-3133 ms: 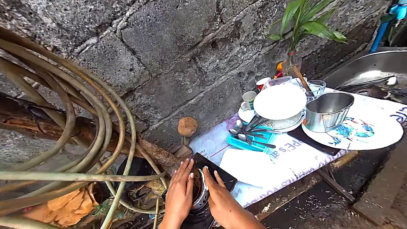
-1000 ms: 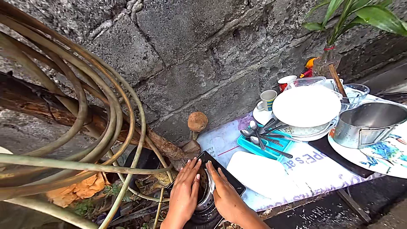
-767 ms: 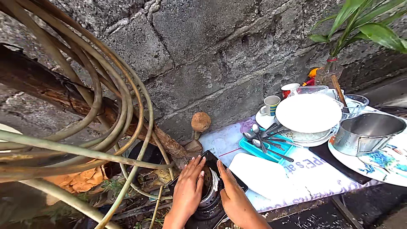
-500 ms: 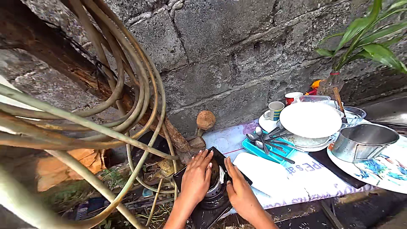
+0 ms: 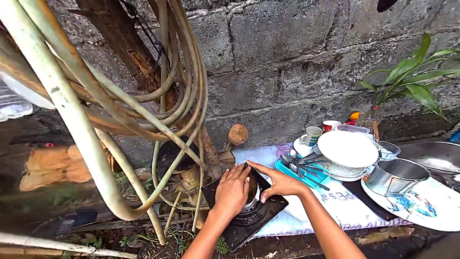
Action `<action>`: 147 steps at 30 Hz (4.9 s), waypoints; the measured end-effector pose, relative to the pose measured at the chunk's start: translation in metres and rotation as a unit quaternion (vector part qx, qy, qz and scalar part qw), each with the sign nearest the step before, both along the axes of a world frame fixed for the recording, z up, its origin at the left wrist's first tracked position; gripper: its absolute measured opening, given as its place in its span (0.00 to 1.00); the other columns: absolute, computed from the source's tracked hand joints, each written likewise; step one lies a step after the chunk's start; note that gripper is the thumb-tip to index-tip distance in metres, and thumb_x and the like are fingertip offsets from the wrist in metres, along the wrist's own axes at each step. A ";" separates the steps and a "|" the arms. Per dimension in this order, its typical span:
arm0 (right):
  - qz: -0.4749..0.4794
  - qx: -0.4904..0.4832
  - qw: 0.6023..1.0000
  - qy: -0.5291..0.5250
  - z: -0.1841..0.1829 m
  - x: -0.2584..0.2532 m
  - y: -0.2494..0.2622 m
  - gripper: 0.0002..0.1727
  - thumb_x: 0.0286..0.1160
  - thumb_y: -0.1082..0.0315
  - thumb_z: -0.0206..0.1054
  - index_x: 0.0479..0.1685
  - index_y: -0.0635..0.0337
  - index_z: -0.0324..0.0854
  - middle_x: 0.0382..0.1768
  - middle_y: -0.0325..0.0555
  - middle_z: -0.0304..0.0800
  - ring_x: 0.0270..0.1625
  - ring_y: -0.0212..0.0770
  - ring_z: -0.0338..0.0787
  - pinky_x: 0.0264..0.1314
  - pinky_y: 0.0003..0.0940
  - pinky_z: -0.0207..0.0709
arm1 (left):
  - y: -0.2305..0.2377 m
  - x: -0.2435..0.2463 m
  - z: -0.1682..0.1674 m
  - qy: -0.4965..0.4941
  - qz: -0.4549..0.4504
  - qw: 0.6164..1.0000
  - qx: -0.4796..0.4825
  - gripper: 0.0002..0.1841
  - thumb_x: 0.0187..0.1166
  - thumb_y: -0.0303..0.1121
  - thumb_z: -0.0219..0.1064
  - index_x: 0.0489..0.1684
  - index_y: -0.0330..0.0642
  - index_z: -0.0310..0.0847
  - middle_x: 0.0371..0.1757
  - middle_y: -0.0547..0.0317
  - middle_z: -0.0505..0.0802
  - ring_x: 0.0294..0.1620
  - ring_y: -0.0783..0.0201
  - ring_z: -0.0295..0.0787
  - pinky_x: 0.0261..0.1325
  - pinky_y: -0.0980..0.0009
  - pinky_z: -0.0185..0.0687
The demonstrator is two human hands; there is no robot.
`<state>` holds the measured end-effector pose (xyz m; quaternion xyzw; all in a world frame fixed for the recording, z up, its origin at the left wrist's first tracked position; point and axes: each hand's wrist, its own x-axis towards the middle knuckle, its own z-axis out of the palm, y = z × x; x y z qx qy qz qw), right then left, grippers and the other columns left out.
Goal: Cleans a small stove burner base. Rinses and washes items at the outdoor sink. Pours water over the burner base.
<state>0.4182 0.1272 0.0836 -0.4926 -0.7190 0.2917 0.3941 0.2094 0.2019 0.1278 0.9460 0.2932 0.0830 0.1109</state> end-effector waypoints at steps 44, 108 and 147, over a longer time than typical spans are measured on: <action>-0.342 0.008 0.934 -0.101 -0.039 -0.134 -0.075 0.48 0.89 0.36 0.40 0.92 0.72 0.51 0.93 0.59 0.53 0.97 0.60 0.41 0.91 0.71 0.17 | -0.003 0.001 0.002 0.020 0.005 1.000 0.001 0.27 0.94 0.42 0.37 0.92 0.57 0.62 0.93 0.64 0.65 0.95 0.62 0.49 0.96 0.54 0.37; -0.458 0.063 0.794 0.394 -0.109 -0.135 -0.072 0.20 0.81 0.77 0.47 0.37 0.64 0.89 0.30 0.35 0.95 0.37 0.23 0.92 0.49 0.23 0.86 | -0.085 -0.097 -0.174 -0.469 0.265 0.781 -0.317 0.32 0.93 0.39 0.33 0.74 0.15 0.70 0.76 0.19 0.75 0.84 0.37 0.68 0.89 0.53 0.55; -0.401 -0.072 0.913 -0.032 -0.074 0.033 -0.110 0.17 0.89 0.62 0.59 0.56 0.67 0.89 0.52 0.59 0.94 0.56 0.50 0.93 0.68 0.50 0.80 | 0.029 -0.011 -0.002 -0.018 -0.165 0.986 -0.007 0.29 0.94 0.50 0.30 0.83 0.70 0.74 0.89 0.70 0.72 0.93 0.63 0.55 0.95 0.51 0.40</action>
